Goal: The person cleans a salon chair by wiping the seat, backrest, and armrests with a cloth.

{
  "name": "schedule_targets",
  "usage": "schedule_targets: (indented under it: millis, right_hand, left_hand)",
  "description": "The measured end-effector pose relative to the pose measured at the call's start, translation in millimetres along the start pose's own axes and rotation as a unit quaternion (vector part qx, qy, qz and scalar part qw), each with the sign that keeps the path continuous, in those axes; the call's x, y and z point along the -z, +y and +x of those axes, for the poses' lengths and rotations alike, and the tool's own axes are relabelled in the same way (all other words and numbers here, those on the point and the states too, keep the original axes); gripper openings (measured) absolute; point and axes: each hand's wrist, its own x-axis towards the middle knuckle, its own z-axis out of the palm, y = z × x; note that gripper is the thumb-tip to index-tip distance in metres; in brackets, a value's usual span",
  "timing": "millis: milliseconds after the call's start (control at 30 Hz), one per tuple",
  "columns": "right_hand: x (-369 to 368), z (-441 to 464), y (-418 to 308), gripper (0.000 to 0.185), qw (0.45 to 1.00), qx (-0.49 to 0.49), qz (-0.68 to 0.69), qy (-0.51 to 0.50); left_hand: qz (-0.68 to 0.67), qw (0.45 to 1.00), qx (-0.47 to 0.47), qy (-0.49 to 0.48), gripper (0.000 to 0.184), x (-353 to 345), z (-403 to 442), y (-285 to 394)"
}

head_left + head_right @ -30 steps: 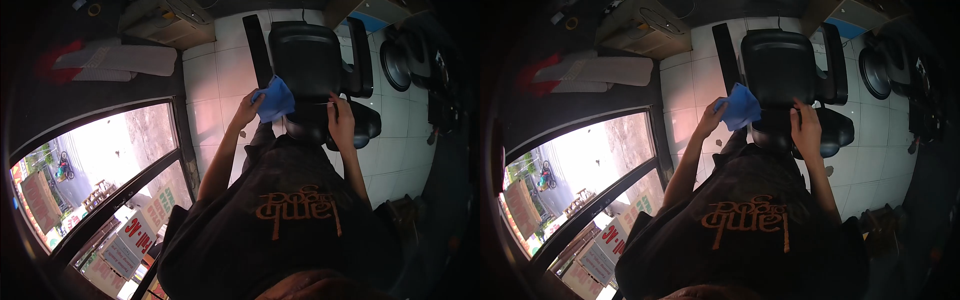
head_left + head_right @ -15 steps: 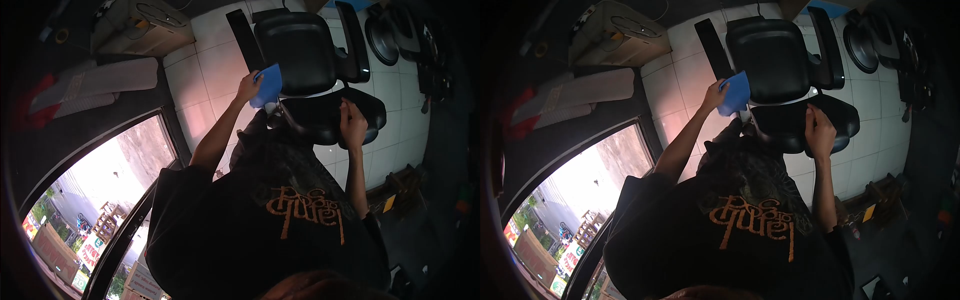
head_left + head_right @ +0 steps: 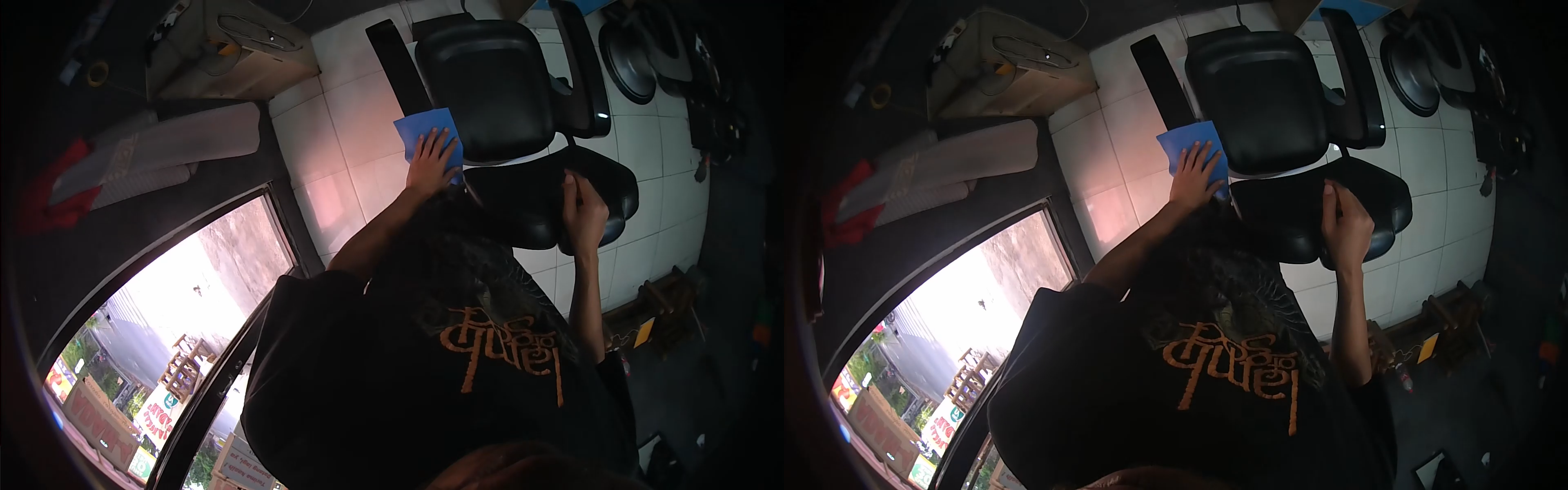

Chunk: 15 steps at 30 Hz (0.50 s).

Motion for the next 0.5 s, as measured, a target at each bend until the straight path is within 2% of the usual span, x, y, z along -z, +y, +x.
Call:
schedule_targets:
  millis: [267, 500]
  right_hand:
    - [1.3, 1.0, -0.1, 0.02, 1.0, 0.001, -0.013, 0.003]
    - [1.5, 2.7, -2.2, 0.018, 1.0, 0.006, -0.021, 0.009]
  left_hand:
    - [0.072, 0.997, 0.033, 0.023, 0.074, -7.0, 21.8, -20.2]
    - [0.046, 0.995, 0.075, 0.037, 0.078, -0.9, 42.0, -30.1]
